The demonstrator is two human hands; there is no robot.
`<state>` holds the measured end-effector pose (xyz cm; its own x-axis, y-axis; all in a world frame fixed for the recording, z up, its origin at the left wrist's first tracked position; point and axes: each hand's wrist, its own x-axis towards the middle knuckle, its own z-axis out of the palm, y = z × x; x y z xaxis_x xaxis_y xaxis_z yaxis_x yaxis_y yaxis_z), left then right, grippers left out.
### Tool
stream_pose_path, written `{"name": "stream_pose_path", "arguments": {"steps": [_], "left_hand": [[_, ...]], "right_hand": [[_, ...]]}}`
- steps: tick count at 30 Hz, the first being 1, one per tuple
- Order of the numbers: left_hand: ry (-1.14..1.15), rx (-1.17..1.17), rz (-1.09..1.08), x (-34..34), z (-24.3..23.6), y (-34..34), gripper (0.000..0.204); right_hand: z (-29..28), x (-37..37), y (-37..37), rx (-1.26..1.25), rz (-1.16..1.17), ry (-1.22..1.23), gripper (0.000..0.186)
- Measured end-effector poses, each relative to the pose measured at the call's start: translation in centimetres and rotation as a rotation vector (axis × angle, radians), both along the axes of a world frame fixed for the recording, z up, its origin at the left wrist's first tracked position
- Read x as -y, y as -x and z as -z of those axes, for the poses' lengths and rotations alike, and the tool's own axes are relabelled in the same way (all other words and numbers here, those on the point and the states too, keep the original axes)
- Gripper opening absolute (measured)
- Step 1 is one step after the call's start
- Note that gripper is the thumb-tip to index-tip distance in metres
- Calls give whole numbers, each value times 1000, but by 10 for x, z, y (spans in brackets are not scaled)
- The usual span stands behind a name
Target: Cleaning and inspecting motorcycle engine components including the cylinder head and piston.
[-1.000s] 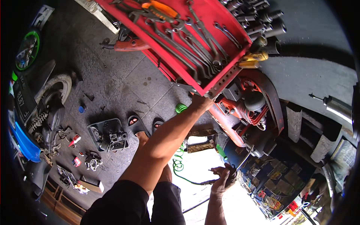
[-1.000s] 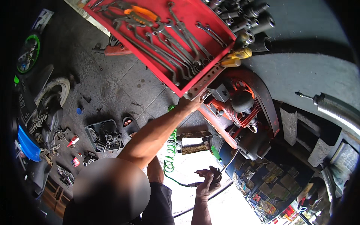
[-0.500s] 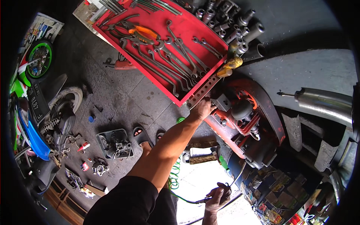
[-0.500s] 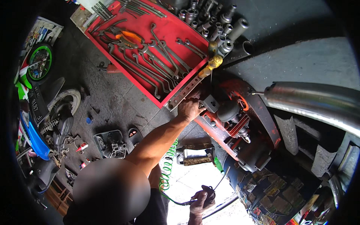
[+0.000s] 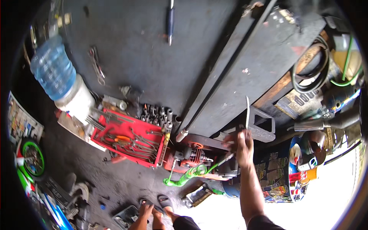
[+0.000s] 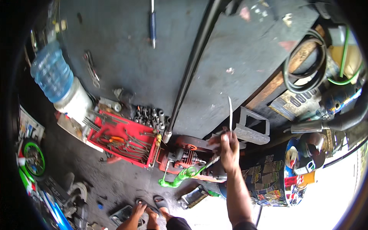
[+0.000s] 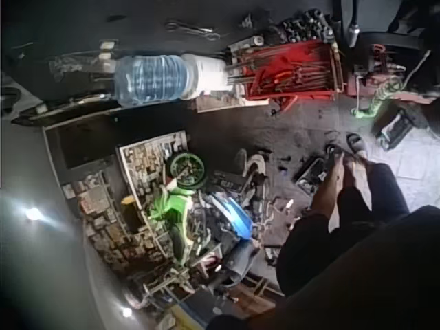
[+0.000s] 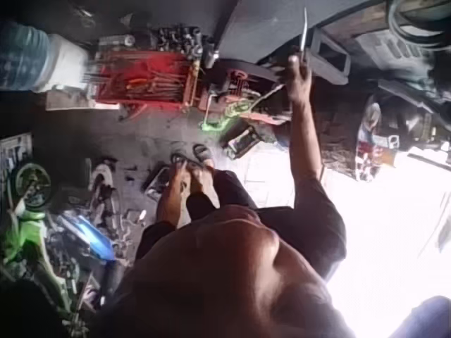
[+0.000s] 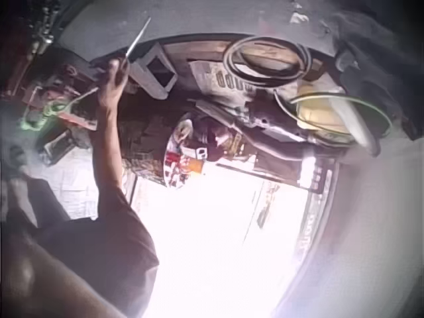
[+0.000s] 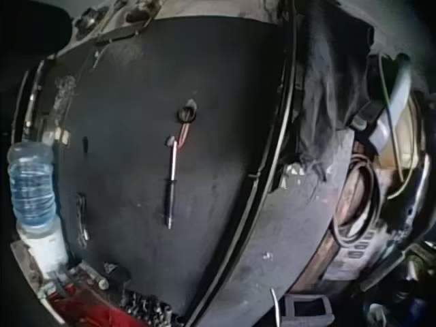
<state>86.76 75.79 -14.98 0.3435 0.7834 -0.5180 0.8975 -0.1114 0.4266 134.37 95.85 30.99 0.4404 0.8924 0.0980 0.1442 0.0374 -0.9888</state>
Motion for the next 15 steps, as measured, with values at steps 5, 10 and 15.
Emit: {"name": "stream_pose_path", "arguments": {"steps": [5,10,15], "left_hand": [[-32,-149,-152,33,-79,99,34],[240,-125,-679,48,-132,171,35],[568,-14,-1366,175,-157,179,35]], "right_hand": [[-77,-76,-44,120,-158,-161,44],[-100,-153,-34,71,-135,-149,51],[-104,-140,-55,-94,-87,-265,33]]}}
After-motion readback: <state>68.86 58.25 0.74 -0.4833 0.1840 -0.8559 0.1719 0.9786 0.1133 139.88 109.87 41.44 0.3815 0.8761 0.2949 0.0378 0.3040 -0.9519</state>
